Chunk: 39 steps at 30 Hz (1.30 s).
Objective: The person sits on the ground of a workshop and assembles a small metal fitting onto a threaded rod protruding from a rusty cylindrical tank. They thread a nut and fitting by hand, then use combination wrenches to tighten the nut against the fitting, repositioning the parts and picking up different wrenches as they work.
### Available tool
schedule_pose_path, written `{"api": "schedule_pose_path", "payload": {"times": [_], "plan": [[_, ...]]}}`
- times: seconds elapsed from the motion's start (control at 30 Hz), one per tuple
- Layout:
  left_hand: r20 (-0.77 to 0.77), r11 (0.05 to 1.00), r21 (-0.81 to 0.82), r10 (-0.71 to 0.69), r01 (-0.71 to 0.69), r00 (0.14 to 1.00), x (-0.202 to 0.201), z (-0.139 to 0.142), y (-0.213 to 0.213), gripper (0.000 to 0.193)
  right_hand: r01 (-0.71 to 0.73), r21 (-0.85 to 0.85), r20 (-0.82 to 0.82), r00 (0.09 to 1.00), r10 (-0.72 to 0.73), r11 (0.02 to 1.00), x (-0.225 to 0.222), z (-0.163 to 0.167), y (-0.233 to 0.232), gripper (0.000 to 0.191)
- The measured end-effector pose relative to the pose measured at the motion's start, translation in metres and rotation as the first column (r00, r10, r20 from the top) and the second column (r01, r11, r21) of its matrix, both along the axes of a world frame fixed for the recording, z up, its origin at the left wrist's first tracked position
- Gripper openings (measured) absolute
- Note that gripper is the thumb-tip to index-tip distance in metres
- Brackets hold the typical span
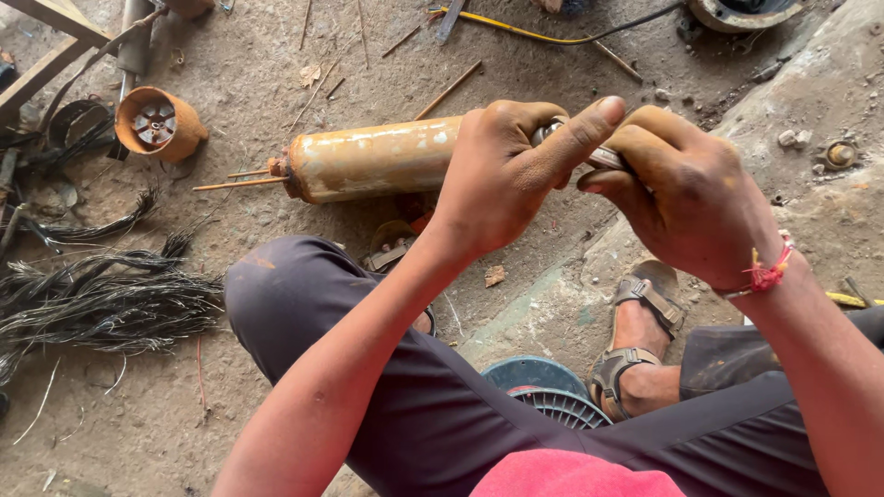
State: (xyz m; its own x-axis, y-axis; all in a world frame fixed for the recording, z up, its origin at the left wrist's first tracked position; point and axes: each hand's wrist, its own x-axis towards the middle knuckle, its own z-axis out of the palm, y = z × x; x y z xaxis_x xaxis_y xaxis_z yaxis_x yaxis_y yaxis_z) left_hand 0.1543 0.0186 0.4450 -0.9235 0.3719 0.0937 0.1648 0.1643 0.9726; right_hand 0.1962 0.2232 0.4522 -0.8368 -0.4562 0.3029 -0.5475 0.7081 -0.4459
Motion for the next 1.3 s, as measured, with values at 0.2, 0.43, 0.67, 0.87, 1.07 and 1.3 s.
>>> {"api": "schedule_pose_path", "payload": {"times": [0.2,0.43,0.67,0.87,1.07,1.3], "plan": [[0.13,0.982,0.182,-0.065,0.041,0.989,-0.007,-0.005,-0.004,0.065,0.061,-0.068,0.034,0.998,-0.059,0.996,0.002,-0.005,-0.006,0.023],[0.146,0.94,0.34,-0.069,0.015,0.987,-0.01,-0.005,-0.01,0.048,0.124,-0.145,-0.004,0.992,-0.126,0.982,0.005,-0.009,-0.013,0.028],[0.018,0.916,0.384,-0.139,0.121,0.99,-0.008,-0.003,-0.018,0.032,0.262,-0.199,0.048,0.965,-0.258,0.944,0.012,-0.005,-0.019,0.038],[0.128,0.87,0.478,-0.202,0.118,0.971,-0.006,-0.007,-0.017,0.032,0.254,-0.226,0.037,0.967,-0.253,0.94,0.014,0.006,-0.022,0.033],[0.14,0.858,0.499,-0.223,0.126,0.965,-0.008,-0.014,-0.017,0.033,0.247,-0.24,0.056,0.969,-0.24,0.939,0.015,0.022,-0.014,0.02],[0.088,0.762,0.609,-0.339,0.219,0.936,-0.013,-0.018,-0.015,0.038,0.118,-0.221,0.064,0.992,-0.107,0.968,0.008,0.028,-0.004,0.02]]}}
